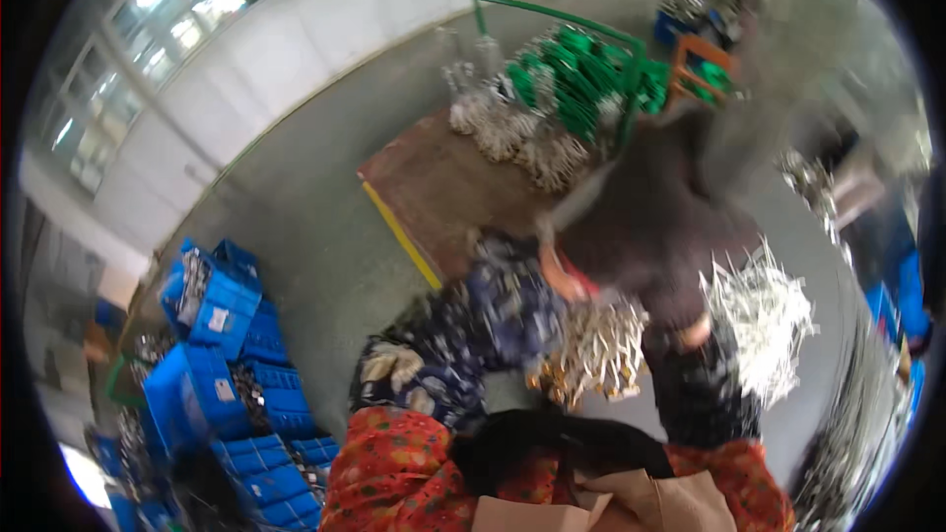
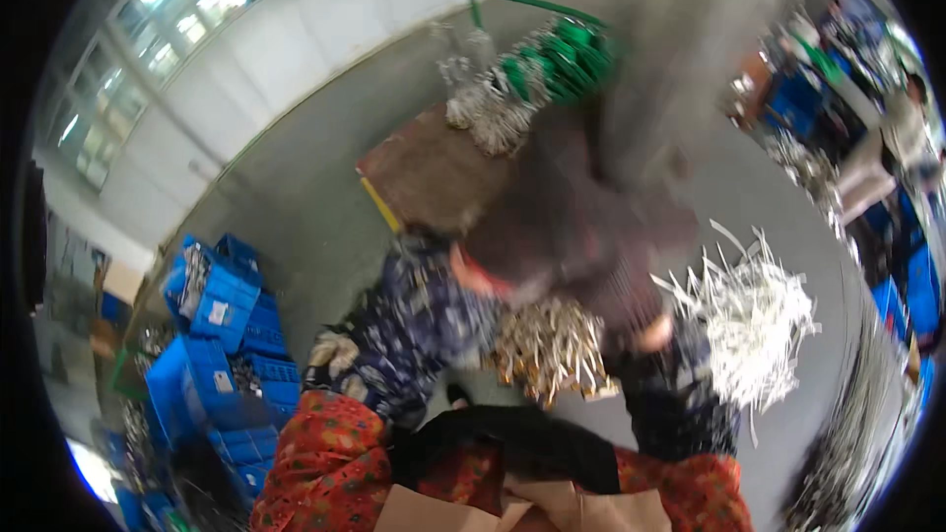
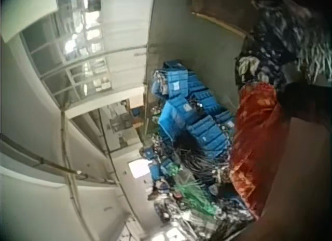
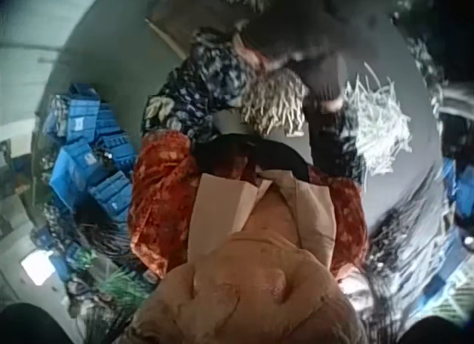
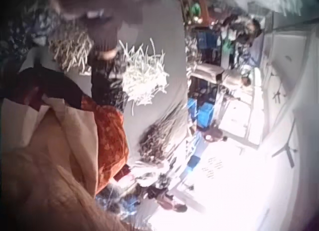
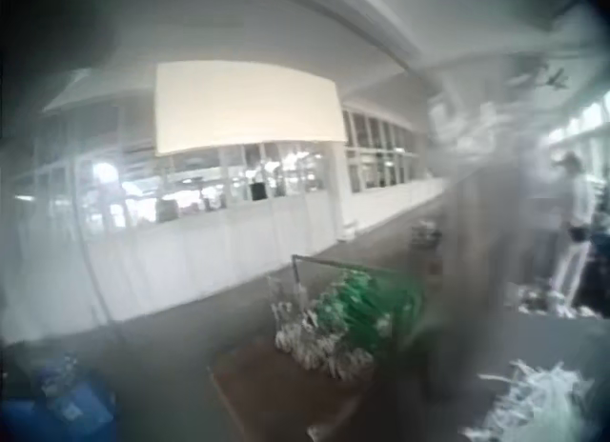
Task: Assembling and organizing electrical wire bundles on a factory production floor.
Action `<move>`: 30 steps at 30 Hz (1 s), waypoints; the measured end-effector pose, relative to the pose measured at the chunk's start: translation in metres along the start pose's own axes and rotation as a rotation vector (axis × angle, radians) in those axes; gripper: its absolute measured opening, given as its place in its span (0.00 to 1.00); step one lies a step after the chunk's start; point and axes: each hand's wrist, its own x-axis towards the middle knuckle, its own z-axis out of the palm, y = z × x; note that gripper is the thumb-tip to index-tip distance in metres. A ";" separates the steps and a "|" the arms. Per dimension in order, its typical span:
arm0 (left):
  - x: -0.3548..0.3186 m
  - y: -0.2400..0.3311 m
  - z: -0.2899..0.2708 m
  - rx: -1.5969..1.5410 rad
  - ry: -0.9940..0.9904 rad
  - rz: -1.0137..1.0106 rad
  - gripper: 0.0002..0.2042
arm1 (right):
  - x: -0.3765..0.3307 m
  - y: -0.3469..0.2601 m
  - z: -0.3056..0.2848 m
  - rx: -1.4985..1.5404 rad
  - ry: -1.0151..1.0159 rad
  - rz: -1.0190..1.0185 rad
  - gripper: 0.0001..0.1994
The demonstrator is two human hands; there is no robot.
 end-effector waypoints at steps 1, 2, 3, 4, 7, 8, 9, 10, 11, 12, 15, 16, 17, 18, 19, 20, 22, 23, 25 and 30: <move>-0.015 0.007 -0.014 0.131 0.054 0.159 0.26 | 0.007 -0.004 0.018 0.083 0.017 -0.083 0.28; -0.030 0.021 -0.020 0.194 0.077 0.179 0.27 | 0.010 -0.009 0.020 0.119 0.052 -0.124 0.29; -0.045 0.033 -0.028 0.256 0.104 0.187 0.28 | 0.009 -0.014 0.030 0.153 0.059 -0.149 0.31; -0.057 0.032 -0.044 0.404 0.146 0.145 0.27 | 0.003 -0.009 0.046 0.172 0.049 -0.135 0.32; -0.072 0.018 -0.084 0.288 0.262 0.080 0.27 | -0.022 0.017 0.099 0.188 -0.063 -0.068 0.37; -0.079 0.027 -0.094 0.309 0.206 0.093 0.27 | -0.031 0.030 0.106 0.174 -0.071 -0.063 0.37; -0.089 0.042 -0.108 0.293 0.178 0.099 0.27 | -0.038 0.044 0.123 -0.231 -0.123 -0.209 0.39; -0.102 0.061 -0.126 0.113 0.167 0.000 0.28 | -0.026 0.013 0.136 -0.636 -0.185 -0.349 0.41; -0.116 0.075 -0.145 -0.065 0.151 -0.107 0.29 | -0.015 -0.019 0.143 -0.423 -0.173 -0.341 0.35; -0.139 0.078 -0.168 -0.002 0.270 0.065 0.23 | 0.013 -0.090 0.163 -0.164 -0.188 -0.362 0.29; -0.183 0.113 -0.235 -0.004 0.378 -0.030 0.21 | 0.073 -0.212 0.210 0.102 -0.252 -0.418 0.23; -0.194 0.123 -0.255 -0.002 0.405 -0.053 0.21 | 0.084 -0.232 0.227 0.156 -0.337 -0.470 0.23; -0.202 0.133 -0.274 0.010 0.437 -0.063 0.20 | 0.091 -0.240 0.252 0.169 -0.339 -0.462 0.23; -0.206 0.143 -0.291 0.013 0.449 -0.083 0.19 | 0.090 -0.242 0.279 0.209 -0.330 -0.234 0.23; -0.217 0.152 -0.307 0.030 0.490 -0.111 0.19 | 0.091 -0.248 0.305 0.255 -0.329 -0.017 0.23; -0.227 0.160 -0.327 0.048 0.522 -0.151 0.18 | 0.096 -0.259 0.328 0.262 -0.316 0.011 0.23; -0.253 0.155 -0.369 0.045 0.543 -0.215 0.18 | 0.108 -0.271 0.366 0.058 -0.360 0.130 0.24; -0.276 0.139 -0.396 0.154 0.670 -0.173 0.16 | 0.110 -0.269 0.382 0.063 -0.348 0.142 0.24; -0.306 0.113 -0.435 0.331 0.848 -0.166 0.16 | 0.105 -0.241 0.412 0.240 -0.517 0.188 0.22; -0.436 0.047 -0.574 0.633 1.068 -0.378 0.18 | 0.086 -0.176 0.471 0.462 -0.763 0.394 0.17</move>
